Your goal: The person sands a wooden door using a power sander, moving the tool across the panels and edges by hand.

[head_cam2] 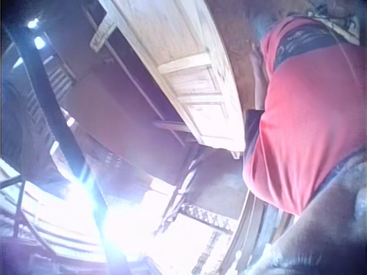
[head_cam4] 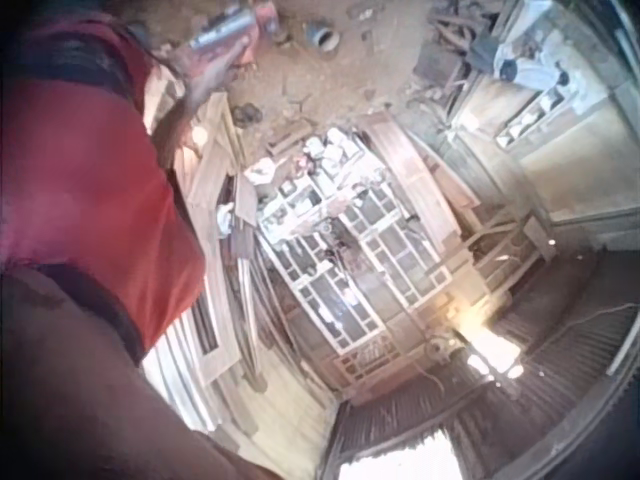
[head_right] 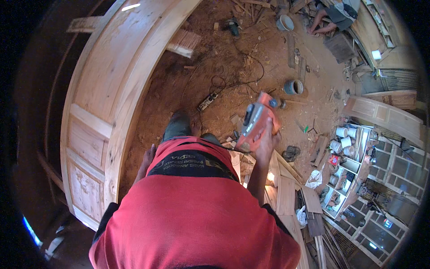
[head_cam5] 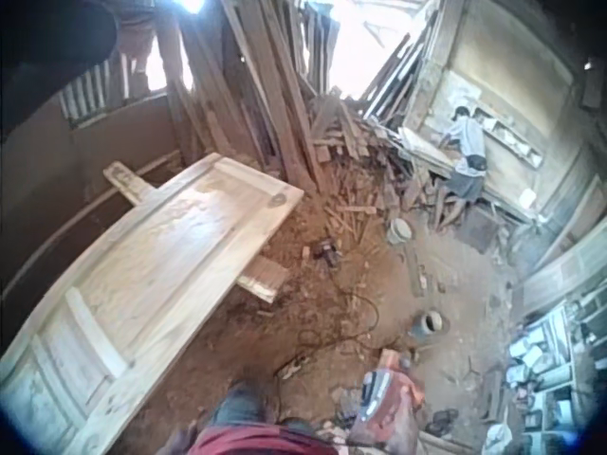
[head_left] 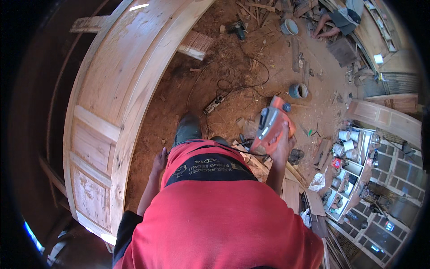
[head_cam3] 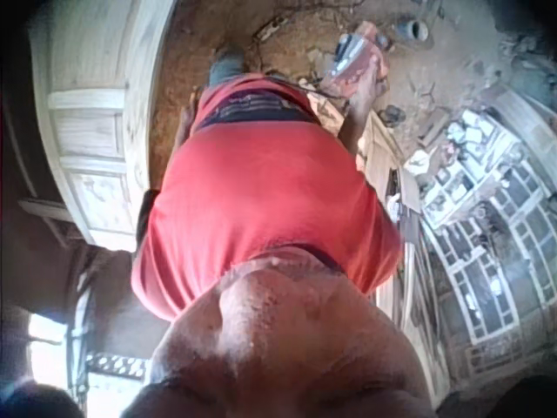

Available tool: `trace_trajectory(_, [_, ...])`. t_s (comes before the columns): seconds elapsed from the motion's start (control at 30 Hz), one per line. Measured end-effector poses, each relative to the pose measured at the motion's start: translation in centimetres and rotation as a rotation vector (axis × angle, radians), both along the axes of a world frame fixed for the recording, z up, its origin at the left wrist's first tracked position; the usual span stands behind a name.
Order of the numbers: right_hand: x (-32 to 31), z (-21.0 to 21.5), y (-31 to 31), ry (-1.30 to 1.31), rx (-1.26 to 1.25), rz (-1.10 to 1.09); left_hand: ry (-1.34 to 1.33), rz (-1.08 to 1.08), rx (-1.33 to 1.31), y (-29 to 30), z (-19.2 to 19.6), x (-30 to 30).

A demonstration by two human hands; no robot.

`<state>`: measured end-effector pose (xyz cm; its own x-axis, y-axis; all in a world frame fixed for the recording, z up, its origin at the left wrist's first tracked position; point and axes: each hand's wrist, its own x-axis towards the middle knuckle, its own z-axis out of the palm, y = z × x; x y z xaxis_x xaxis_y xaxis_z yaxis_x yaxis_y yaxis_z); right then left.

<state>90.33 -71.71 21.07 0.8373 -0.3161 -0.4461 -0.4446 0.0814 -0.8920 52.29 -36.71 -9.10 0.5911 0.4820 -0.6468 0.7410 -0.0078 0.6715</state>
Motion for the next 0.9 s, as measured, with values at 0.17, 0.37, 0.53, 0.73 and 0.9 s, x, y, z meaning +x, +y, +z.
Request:
trace_trajectory(0.17, [5.3,-1.5,-2.6,0.047,-0.125,-0.216,0.065,-0.231,-0.011,3.6,1.3,16.9])
trace_trajectory(0.37, [20.2,-6.3,-2.6,-0.115,-0.431,-0.197,0.019,-0.241,0.049,3.4,-2.3,34.5])
trace_trajectory(0.53, [37.8,-5.5,1.6,-0.065,-0.460,0.182,0.016,-0.033,-0.032,2.7,-5.2,44.5])
trace_trajectory(0.73, [55.0,-3.1,10.5,-0.269,-0.495,0.557,-0.063,0.057,-0.111,3.7,7.1,51.7])
trace_trajectory(0.9, [65.2,-0.1,25.1,-0.280,-0.323,1.029,-0.158,0.583,-0.175,-0.6,5.5,54.4])
